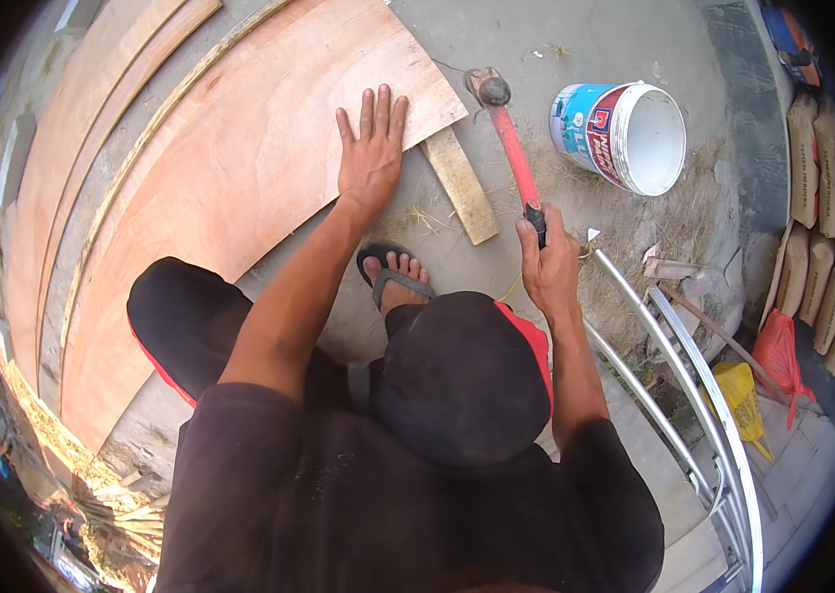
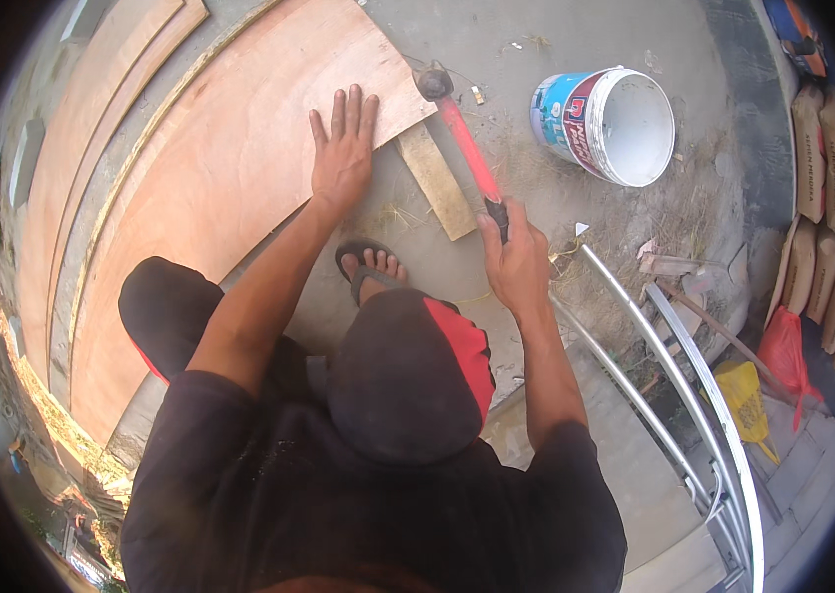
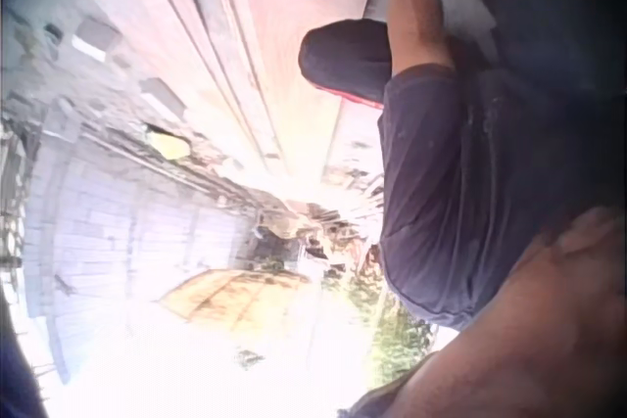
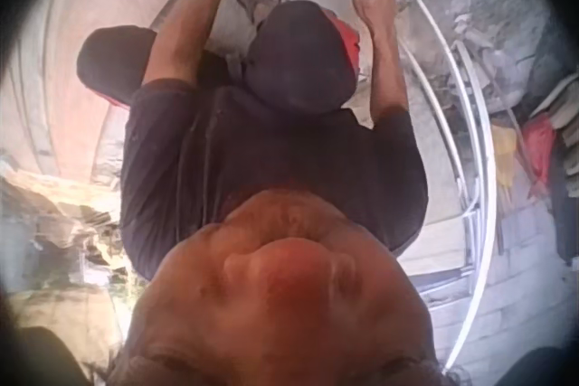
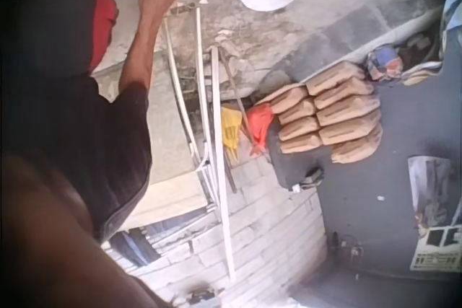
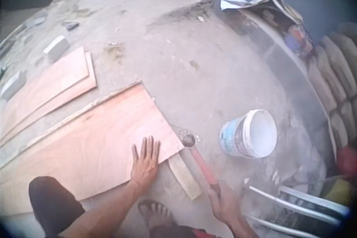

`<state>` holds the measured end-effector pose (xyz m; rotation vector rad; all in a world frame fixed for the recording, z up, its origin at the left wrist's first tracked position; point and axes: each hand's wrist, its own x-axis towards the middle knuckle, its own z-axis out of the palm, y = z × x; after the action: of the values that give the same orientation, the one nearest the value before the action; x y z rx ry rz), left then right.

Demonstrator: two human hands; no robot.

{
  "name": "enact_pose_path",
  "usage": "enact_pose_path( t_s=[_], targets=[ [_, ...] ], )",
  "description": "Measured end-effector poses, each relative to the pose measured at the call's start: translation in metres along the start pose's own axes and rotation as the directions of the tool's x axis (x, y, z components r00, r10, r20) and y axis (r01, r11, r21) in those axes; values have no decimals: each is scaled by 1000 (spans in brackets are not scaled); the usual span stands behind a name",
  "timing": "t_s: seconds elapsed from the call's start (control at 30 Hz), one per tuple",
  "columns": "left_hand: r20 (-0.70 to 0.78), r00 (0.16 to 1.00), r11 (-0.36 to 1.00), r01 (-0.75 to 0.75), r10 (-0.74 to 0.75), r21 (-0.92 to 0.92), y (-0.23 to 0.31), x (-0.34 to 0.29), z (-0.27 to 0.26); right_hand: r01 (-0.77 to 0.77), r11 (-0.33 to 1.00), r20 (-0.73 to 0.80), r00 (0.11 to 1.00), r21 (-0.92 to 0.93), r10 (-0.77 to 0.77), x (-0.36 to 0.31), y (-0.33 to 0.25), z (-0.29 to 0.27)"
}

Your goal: The person prepares plywood boards on the ground, then uses a hammer to drive nails into one of the boards.

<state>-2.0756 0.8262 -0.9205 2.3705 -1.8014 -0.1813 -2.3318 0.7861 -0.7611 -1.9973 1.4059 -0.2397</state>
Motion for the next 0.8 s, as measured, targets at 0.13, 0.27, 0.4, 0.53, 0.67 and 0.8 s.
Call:
enact_pose_path(
  t_s=[0.13,0.27,0.4,0.53,0.67,0.8],
  targets=[
    [-27,999,999,-24,24,-35,9,9,6,96,995,-5,995,35,-96,3,-6,3],
    [1,1000,1000,-16,16,11,10,7,6,-84,970,145,982,-229,119,10,12,13],
    [-3,1000,999,-6,6,43,8,15,1,-62,992,26,998,-109,66,10,8,-2],
    [5,1000,1000,2,-2,14,7,4,4,135,983,-180,977,126,-112,-7,-16,-5],
    [8,1000,999,-5,5,37,12,7,3,202,961,-143,974,191,-176,-13,-20,-3],
    [15,1000,998,-1,0,56,6,2,2,84,984,-96,993,158,-69,-7,-33,-6]
  ],
)
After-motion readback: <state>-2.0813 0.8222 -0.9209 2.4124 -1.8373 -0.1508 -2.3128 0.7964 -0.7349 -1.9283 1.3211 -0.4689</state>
